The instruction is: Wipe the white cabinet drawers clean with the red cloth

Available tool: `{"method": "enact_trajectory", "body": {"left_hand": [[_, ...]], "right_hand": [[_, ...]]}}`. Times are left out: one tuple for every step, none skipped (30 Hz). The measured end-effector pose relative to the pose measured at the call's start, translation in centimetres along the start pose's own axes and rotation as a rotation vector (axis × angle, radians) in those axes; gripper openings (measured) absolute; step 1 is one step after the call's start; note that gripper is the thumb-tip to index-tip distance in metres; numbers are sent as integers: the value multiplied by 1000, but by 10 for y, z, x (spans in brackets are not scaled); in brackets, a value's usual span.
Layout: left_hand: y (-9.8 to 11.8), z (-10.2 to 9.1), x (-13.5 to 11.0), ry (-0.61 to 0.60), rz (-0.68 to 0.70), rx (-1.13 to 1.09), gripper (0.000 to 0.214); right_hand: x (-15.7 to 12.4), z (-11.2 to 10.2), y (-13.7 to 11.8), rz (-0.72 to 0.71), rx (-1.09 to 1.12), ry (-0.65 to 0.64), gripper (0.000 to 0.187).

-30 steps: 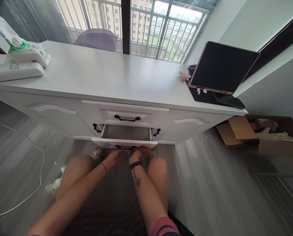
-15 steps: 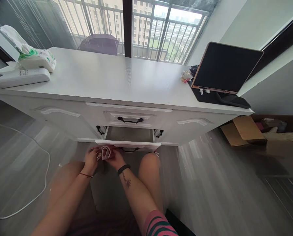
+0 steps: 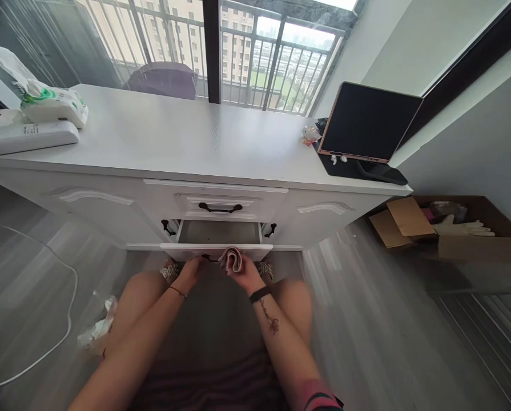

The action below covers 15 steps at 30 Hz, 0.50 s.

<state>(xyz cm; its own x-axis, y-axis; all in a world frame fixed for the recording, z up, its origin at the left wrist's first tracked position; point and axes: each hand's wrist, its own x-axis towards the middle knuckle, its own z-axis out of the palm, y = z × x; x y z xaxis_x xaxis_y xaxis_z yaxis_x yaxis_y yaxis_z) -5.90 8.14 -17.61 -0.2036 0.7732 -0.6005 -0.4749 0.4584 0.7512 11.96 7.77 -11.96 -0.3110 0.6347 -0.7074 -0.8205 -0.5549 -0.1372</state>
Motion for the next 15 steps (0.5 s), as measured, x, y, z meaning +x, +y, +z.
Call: {"method": "enact_trajectory", "body": {"left_hand": [[-1,5,-1,9,-37,-6,6],[-1,10,-2,25,-75,-9,13],[-2,14,-3,42,-110,-11,19],[-2,19,-5,55,-134,-15,23],[-2,23,-6,62,-143,-21,25],[-3,27,-7,65,-144,-28,26],[-4,31,-8,68,-138,-33,26],[-5,34,-8,72,-127,-36,26],[-6,37,-8,78,-114,-37,26],[-8,40,-7,86,-98,-35,26],[-9,42,-6,97,-82,-31,26],[-10,44,-3,107,-66,-25,26],[-11,45,0,117,-50,-17,26],[-12,46,3,125,-34,-9,26],[-12,48,8,130,-17,0,27]], "right_hand": [[-6,-5,-13,-38,-20,38,20],[-11,-10,-27,-63,-31,67,20],[-16,-15,-40,-79,-40,91,20],[-20,-19,-53,-91,-54,119,20],[-23,-22,-65,-99,-72,147,21],[-26,-26,-76,-106,-91,173,21],[-28,-29,-85,-115,-111,197,21],[-29,-31,-92,-128,-128,215,21],[-29,-33,-98,-148,-142,228,20],[-28,-35,-102,-175,-151,238,20],[-27,-36,-105,-208,-156,245,19],[-25,-37,-107,-245,-155,252,20],[-23,-38,-109,-287,-151,260,20],[-20,-38,-110,-334,-143,268,20],[-18,-38,-111,-379,-134,275,19]]}}
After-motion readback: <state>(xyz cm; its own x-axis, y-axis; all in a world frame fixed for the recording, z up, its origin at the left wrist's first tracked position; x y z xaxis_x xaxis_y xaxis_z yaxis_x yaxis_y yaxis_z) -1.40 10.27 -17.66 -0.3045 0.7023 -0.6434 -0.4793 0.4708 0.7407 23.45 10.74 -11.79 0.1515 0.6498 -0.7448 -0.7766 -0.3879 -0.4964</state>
